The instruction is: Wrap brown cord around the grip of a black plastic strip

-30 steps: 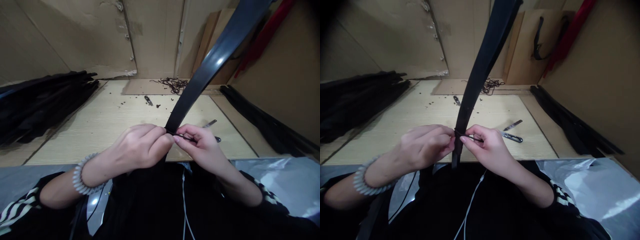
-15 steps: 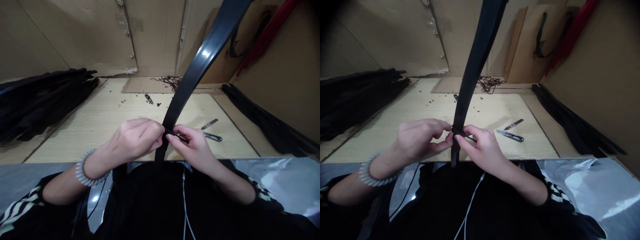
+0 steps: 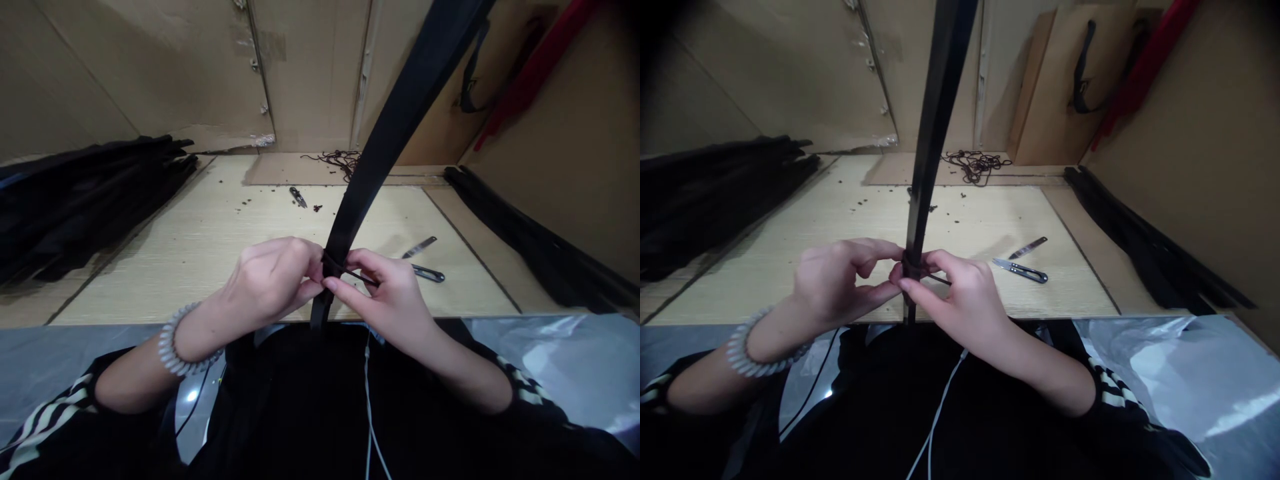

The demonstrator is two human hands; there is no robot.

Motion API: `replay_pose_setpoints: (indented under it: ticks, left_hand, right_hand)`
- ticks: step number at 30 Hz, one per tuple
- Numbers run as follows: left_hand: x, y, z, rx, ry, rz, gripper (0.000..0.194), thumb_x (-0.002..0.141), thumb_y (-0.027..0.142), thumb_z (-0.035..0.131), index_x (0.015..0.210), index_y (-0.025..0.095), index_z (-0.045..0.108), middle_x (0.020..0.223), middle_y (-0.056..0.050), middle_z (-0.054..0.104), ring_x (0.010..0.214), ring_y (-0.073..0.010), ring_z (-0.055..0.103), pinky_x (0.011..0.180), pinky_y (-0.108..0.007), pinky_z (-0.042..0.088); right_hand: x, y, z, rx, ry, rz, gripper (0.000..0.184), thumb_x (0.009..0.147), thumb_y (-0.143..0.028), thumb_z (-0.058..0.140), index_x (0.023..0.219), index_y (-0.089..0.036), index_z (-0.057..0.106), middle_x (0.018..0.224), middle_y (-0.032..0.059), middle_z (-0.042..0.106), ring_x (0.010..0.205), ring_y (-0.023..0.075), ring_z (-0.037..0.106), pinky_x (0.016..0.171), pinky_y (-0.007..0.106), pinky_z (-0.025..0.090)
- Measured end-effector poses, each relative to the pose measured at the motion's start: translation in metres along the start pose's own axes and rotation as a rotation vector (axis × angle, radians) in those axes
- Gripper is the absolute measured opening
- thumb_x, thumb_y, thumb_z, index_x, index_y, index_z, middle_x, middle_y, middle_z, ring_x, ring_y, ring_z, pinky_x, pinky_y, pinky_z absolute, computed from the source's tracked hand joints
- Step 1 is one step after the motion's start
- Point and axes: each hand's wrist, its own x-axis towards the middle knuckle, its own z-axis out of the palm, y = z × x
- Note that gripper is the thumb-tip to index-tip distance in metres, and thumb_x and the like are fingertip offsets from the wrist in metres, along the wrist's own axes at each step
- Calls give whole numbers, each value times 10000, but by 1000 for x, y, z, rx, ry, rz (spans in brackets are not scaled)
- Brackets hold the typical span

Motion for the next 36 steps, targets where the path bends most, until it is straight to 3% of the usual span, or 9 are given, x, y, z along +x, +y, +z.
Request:
replay_pose_setpoints:
  ticks: [2, 7, 11, 16, 19, 22, 27, 32, 36]
  left_hand:
    - [2, 0, -1, -6, -5, -52, 301, 806, 178, 714, 864, 203, 419, 744, 46, 670, 589, -70, 638, 498, -166, 434]
    - [6, 3, -3, -118, 47, -153, 424, 735, 103, 741, 838, 217, 346, 744, 35, 680, 629, -81, 676, 510, -142, 465]
    - [3, 5, 2, -219, 72, -230, 413, 740, 92, 714, 814, 219, 328, 759, 29, 668, 672, -97, 701, 528, -146, 476]
    - [5, 2, 3, -98, 32, -141, 401, 733, 89, 695, 775, 219, 318, 705, 31, 658, 625, -88, 665, 540, -151, 491]
    - [10, -3, -3, -126, -66, -59, 334, 762, 104, 676, 759, 218, 361, 764, -8, 683, 654, -109, 669, 580, -190, 519]
    - [17, -6, -10, -171, -157, -45, 401, 766, 113, 687, 687, 218, 308, 759, -7, 692, 587, -89, 636, 541, -188, 491]
    - [23, -5, -15, -231, -117, -107, 392, 785, 111, 684, 691, 209, 316, 732, 18, 680, 627, -81, 666, 549, -145, 492]
    - [16, -2, -12, -196, -104, -98, 442, 792, 112, 687, 644, 198, 279, 784, -16, 693, 642, -80, 653, 576, -151, 491]
    - [14, -1, -7, -176, -69, -86, 387, 751, 65, 685, 728, 205, 325, 778, 20, 679, 632, -58, 623, 592, -140, 479]
  right_hand:
    - [0, 0, 1, -27, 8, -22, 163, 909, -270, 676, 979, -124, 660, 953, -37, 665, 889, 14, 654, 777, 64, 501]
    - [-1, -4, -1, -123, 57, -80, 122, 914, -225, 660, 916, -104, 643, 862, -41, 650, 755, -21, 612, 590, 45, 411]
    - [0, -5, -2, -113, 48, -87, 141, 922, -242, 658, 923, -101, 644, 848, -41, 639, 726, -30, 581, 594, 42, 399]
    - [1, -3, -5, -87, -17, -43, 129, 949, -219, 605, 951, -102, 659, 840, -34, 634, 775, -27, 596, 669, 20, 428]
    - [3, -1, -9, 1, -90, -3, 176, 966, -246, 579, 1038, -119, 675, 896, -19, 636, 821, -11, 609, 766, 32, 470]
    - [6, 2, -13, 103, -163, 69, 240, 973, -301, 570, 1090, -120, 676, 991, 10, 637, 882, 24, 626, 802, 70, 503]
    - [9, 8, -15, 250, -182, 162, 232, 953, -302, 592, 1005, -94, 680, 981, 21, 637, 883, 38, 626, 787, 74, 514]
    - [10, 7, -16, 267, -171, 170, 201, 942, -262, 600, 1011, -93, 682, 945, 10, 640, 847, 16, 613, 756, 42, 497]
    - [11, 8, -16, 291, -197, 172, 206, 939, -258, 608, 1029, -88, 684, 995, 23, 644, 892, 27, 634, 789, 46, 513]
